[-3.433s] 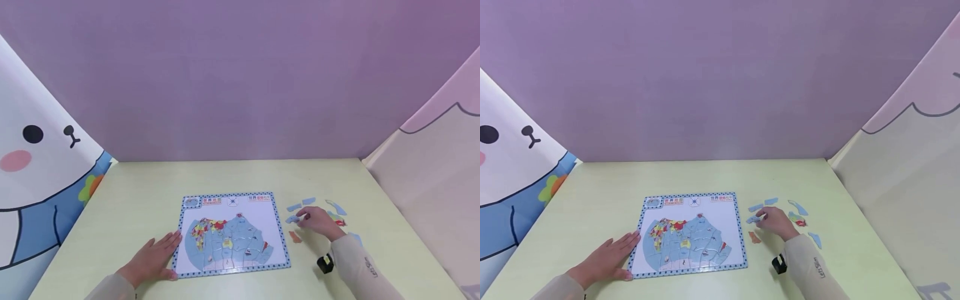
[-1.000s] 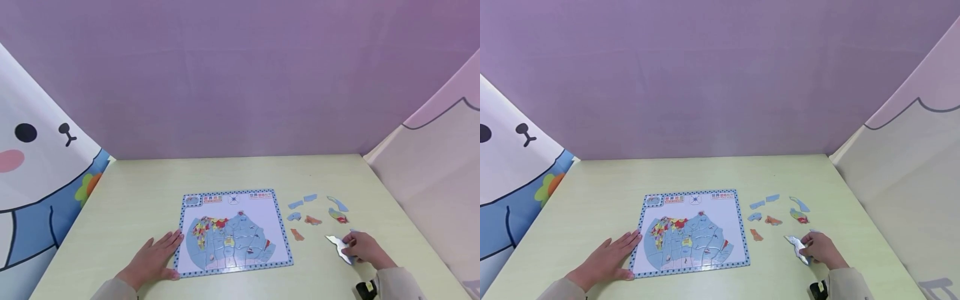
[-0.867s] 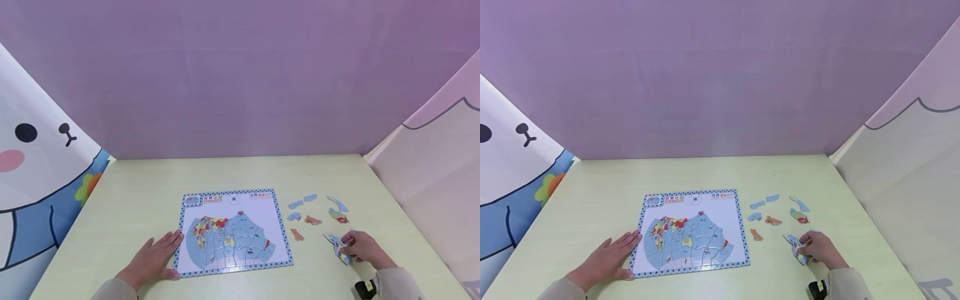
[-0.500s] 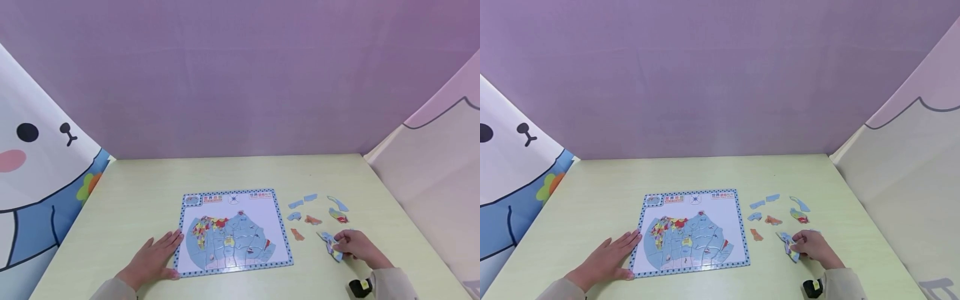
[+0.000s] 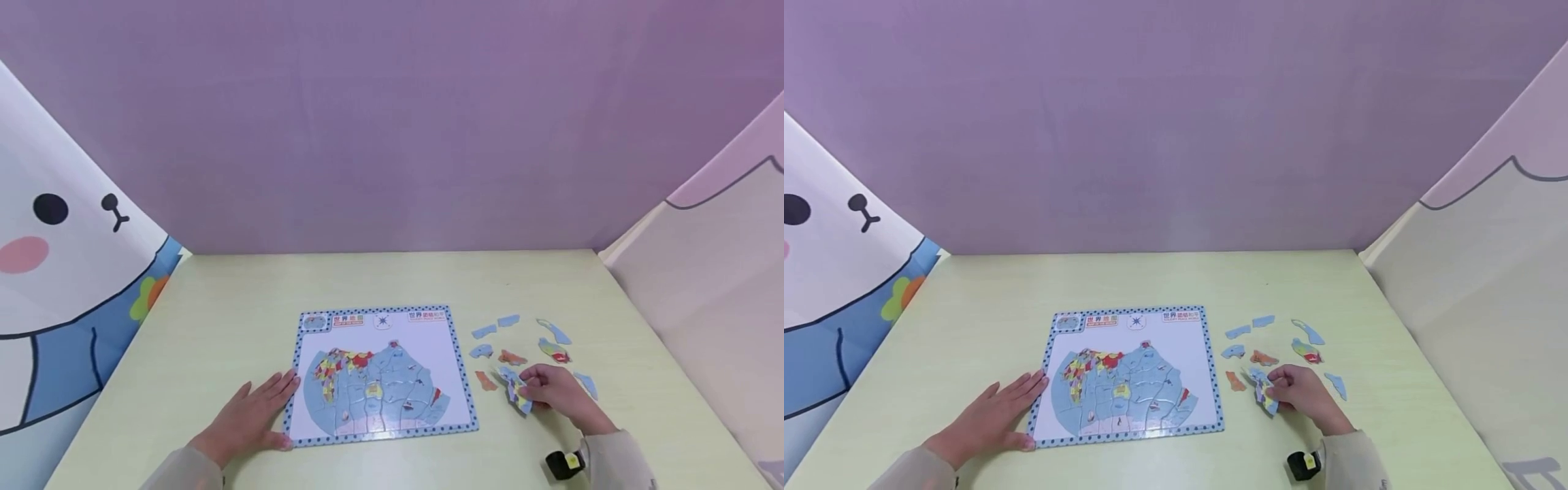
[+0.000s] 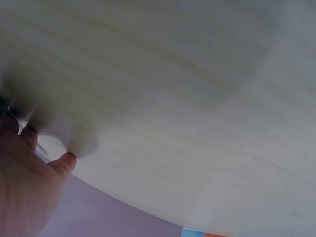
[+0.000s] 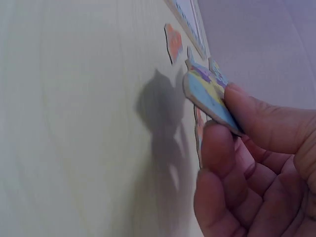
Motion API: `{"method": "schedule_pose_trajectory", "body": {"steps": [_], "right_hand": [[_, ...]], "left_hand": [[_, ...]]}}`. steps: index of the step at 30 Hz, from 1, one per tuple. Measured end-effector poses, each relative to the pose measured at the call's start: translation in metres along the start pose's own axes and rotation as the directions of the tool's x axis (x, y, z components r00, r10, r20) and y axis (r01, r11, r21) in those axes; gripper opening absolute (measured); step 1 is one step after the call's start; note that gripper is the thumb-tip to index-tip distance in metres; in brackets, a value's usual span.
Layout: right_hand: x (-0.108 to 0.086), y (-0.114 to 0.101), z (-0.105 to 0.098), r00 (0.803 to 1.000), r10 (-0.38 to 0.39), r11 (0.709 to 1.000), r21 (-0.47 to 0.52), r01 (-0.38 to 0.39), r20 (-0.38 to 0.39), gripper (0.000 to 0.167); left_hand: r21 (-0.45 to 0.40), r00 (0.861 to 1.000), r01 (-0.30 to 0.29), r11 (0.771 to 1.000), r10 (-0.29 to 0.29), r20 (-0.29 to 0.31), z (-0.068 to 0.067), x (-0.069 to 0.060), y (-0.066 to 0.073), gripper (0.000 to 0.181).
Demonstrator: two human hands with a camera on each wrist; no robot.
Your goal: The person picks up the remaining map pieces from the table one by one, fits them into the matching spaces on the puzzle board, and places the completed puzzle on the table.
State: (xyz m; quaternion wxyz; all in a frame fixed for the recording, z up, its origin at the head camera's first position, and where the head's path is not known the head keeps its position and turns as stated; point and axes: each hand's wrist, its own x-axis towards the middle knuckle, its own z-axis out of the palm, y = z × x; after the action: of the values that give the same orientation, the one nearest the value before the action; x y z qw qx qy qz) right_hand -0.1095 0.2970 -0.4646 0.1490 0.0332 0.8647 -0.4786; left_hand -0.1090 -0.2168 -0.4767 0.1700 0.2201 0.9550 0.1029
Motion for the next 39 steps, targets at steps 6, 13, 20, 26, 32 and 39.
{"method": "schedule_pose_trajectory", "body": {"steps": [6,13,20,26,32,39], "right_hand": [[0.005,-0.006,0.008,1.0,-0.012,0.999,0.052,0.011,0.023,0.027],[0.01,-0.011,0.018,0.997,-0.056,0.993,0.104,0.051,0.048,0.028],[0.012,-0.017,0.028,0.999,-0.04,0.995,0.094,0.039,0.014,0.029],[0.018,-0.019,0.037,0.998,-0.048,0.993,0.107,0.045,0.027,0.031],[0.021,-0.023,0.042,0.999,-0.036,0.993,0.115,0.031,0.037,0.029],[0.023,-0.031,0.046,0.997,-0.052,0.993,0.113,0.044,0.064,0.029]], "left_hand": [[-0.001,1.0,-0.005,1.0,0.005,0.007,-0.001,0.001,0.0,0.1],[0.008,1.0,0.001,1.0,-0.001,0.006,-0.001,0.0,0.0,0.099],[0.003,1.0,-0.003,1.0,0.003,0.0,0.001,0.001,-0.001,0.099],[0.005,1.0,0.0,1.0,0.0,0.001,-0.001,0.001,-0.001,0.099],[0.005,1.0,-0.004,1.0,0.004,0.003,-0.004,0.001,0.0,0.099],[0.003,1.0,0.016,1.0,-0.016,0.016,-0.003,0.001,0.002,0.099]]}}
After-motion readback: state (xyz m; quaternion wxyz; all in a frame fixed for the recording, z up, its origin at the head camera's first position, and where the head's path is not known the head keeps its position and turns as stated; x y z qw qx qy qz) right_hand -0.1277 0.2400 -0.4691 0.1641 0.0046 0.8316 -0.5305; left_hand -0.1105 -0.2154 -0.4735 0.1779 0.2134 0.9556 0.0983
